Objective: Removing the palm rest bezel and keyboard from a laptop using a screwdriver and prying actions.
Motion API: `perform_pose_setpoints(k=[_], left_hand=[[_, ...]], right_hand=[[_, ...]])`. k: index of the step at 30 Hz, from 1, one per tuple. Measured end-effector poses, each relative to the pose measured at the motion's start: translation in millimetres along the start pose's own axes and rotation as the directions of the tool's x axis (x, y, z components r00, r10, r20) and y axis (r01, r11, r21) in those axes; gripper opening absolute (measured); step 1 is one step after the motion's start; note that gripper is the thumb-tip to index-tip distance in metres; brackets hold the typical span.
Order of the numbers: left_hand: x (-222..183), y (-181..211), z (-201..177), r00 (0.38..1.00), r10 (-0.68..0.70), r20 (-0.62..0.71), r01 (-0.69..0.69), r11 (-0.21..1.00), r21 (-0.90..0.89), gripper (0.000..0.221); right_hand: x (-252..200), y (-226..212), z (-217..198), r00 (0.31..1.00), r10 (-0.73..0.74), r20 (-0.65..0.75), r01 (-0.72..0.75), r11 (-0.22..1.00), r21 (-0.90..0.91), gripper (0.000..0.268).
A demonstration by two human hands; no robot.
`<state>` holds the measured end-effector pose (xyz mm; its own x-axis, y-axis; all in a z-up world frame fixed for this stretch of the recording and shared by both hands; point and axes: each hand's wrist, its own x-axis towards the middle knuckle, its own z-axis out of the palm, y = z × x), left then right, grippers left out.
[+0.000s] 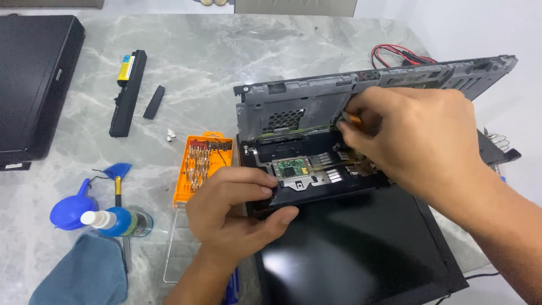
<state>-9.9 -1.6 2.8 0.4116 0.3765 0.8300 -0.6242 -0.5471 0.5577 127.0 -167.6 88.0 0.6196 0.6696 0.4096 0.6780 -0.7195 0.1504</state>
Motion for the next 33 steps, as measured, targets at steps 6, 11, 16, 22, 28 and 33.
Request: perform_pose_setpoints(k=[6,11,16,22,28,33], left_hand=[[-4.4,-12.7,-1.8,0.991,-0.009,-0.134,0.006,1.000,-0.027,0.055],[14.1,-12.0,-6.2,0.920,-0.381,-0.090,0.375,0.924,-0.080,0.031],[11.7,-21.4,-6.1,0.848,-0.467,0.249,0.521,0.822,-0.231,0.056],[12.0,-27.0,-6.7,0.785,-0.542,0.299,0.604,0.777,-0.179,0.049],[12.3,-27.6,-6.2,0.791,-0.533,0.301,0.597,0.780,-0.188,0.050],[17.4,-18.2,-5.4,0.756,-0.584,0.296,0.634,0.765,-0.108,0.053]], right_hand=[[-1.1,5.0,-1.7,0.990,-0.137,-0.021,0.134,0.984,-0.119,0.010],[1.4,6.5,-7.2,0.985,-0.171,-0.013,0.171,0.985,-0.023,0.009],[-0.1,5.7,-6.0,0.991,-0.126,0.044,0.129,0.990,-0.057,0.009],[-6.7,8.5,-6.6,0.994,-0.109,0.030,0.108,0.993,0.046,0.008],[-14.8,7.1,-24.2,0.999,-0.035,0.006,0.032,0.972,0.232,0.012],[-33.3,1.5,-17.7,1.000,0.018,0.005,-0.018,0.966,0.256,0.018]])
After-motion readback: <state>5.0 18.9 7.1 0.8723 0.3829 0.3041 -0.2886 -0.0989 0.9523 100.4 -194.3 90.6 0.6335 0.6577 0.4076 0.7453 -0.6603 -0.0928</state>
